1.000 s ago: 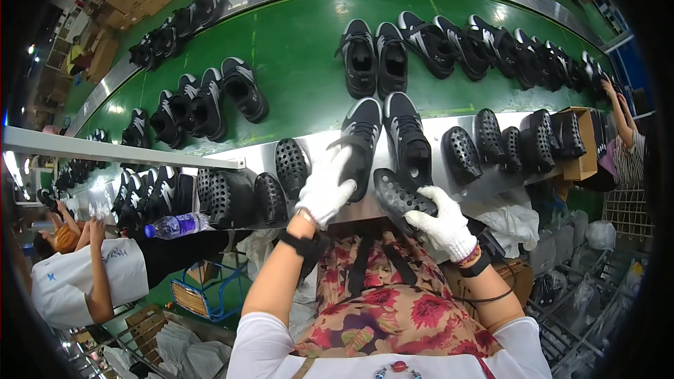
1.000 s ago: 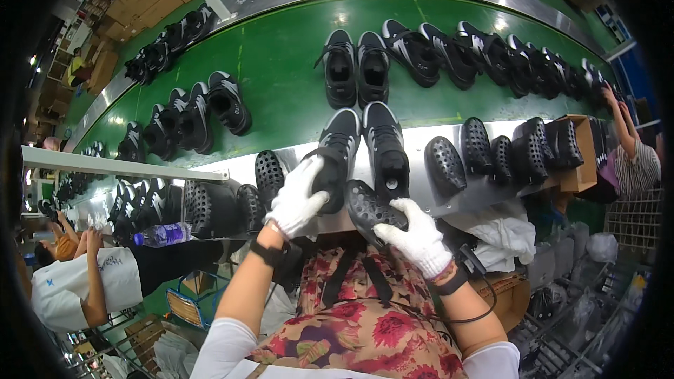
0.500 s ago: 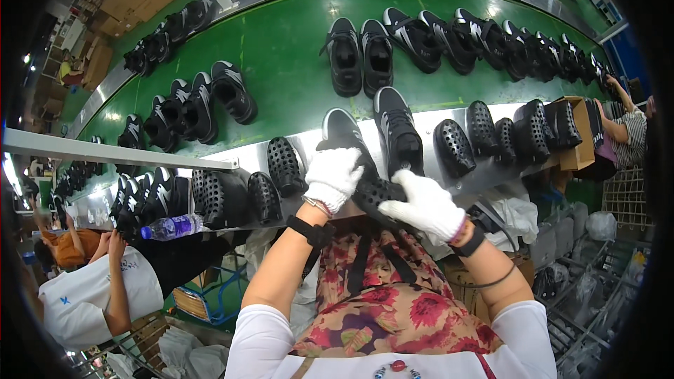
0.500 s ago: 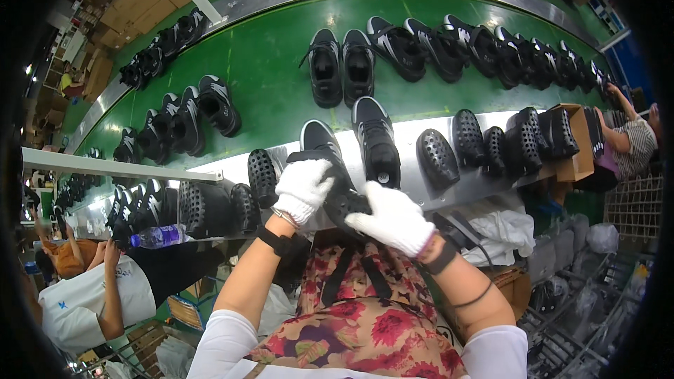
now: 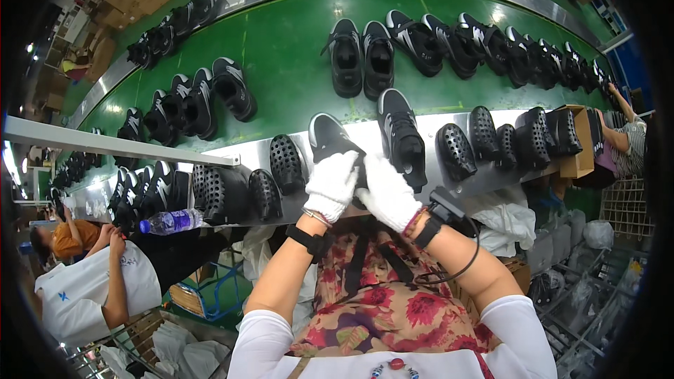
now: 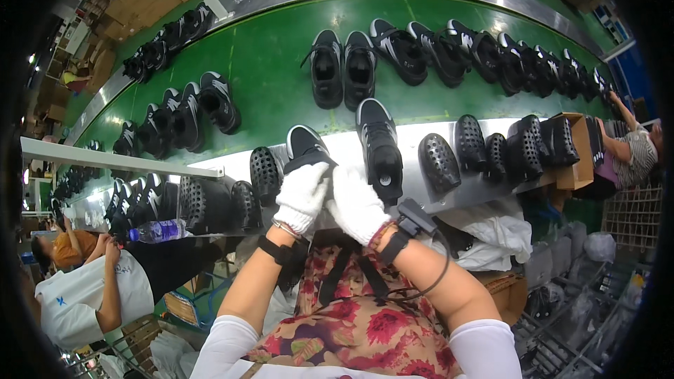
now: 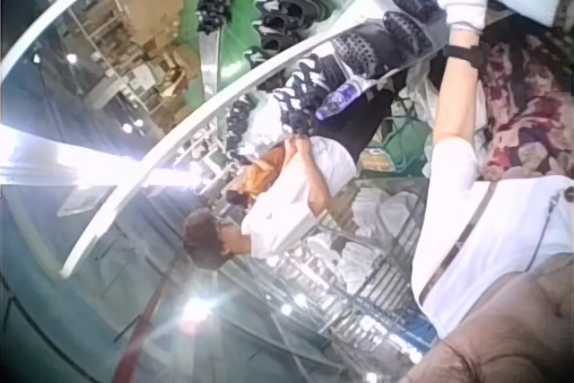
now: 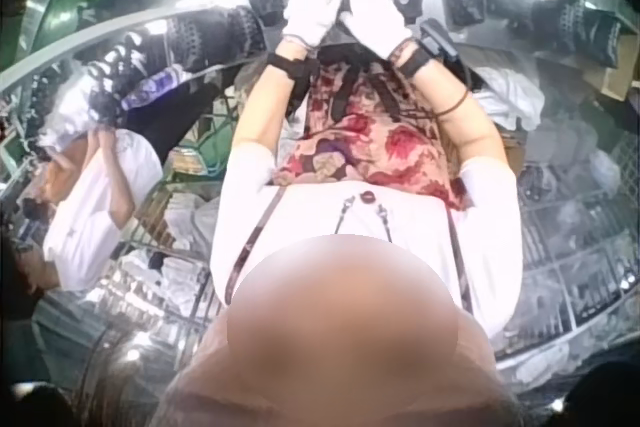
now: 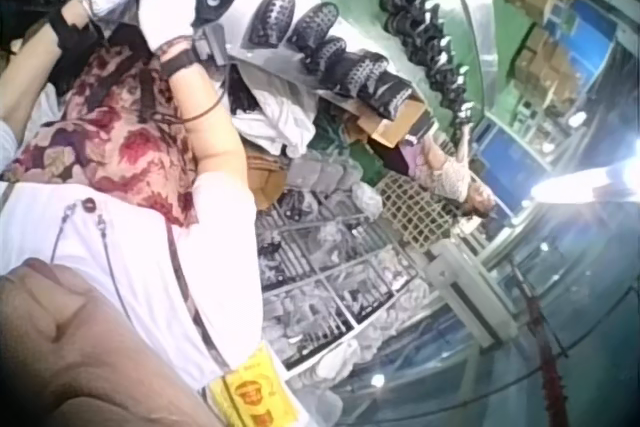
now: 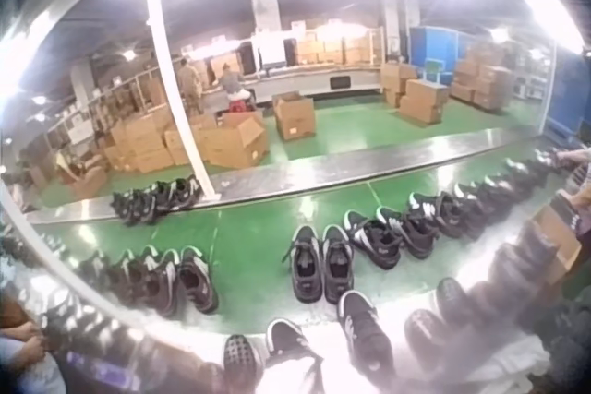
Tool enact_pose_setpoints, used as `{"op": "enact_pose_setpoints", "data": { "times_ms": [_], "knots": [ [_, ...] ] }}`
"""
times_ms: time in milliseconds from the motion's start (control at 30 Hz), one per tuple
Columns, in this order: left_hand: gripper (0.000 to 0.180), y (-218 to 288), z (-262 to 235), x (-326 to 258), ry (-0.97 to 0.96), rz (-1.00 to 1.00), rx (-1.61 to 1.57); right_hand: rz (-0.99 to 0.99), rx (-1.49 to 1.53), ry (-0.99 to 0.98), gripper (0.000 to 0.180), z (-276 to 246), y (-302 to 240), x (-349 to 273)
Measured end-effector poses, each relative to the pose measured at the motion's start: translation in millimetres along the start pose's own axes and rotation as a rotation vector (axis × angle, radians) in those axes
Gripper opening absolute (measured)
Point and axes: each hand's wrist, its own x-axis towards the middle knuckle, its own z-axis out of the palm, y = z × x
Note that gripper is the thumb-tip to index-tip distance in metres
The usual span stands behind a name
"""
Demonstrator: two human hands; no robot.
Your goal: The recorder is inspecting black sneakers on an assembly line, picking up the shoe upper and the sole mold to check fit and quality.
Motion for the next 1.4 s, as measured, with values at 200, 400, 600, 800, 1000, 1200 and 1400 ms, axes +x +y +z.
{"op": "enact_pose_setpoints", "data": {
  "times_ms": [200, 400, 600, 800, 1000, 1200, 1400],
  "knots": [
    [0.034, -10.8, 0.5, 0.6, 0.108, 0.072, -0.030, 0.008, 0.019, 0.124, 0.046, 37.8, 7.4, 8.0],
    [0.068, 14.8, -1.6, -56.6, 0.078, -0.426, -0.129, 0.110, 0.170, -0.116, 0.049, -29.4, 33.0, 4.0],
    [0.061, 9.8, 11.0, -17.6, -0.064, -0.755, -0.113, 0.051, 0.156, -0.195, 0.040, 18.8, 45.3, 39.3],
    [0.050, -3.5, 37.6, -6.1, -0.040, -0.919, -0.016, 0.150, -0.042, -0.088, 0.037, 43.3, 35.5, 49.4],
    [0.058, -2.0, 26.7, -28.2, 0.222, -0.347, 0.087, 0.120, 0.324, 0.010, 0.043, 7.5, 32.6, 35.5],
    [0.052, -16.6, 37.3, -18.7, 0.021, -0.115, 0.097, -0.120, 0.153, 0.116, 0.030, 30.0, 38.8, 54.8],
    [0.049, 3.3, 12.1, -32.1, 0.013, -0.110, 0.055, -0.060, 0.393, 0.085, 0.026, 40.4, 48.4, 41.3]
  ]
}}
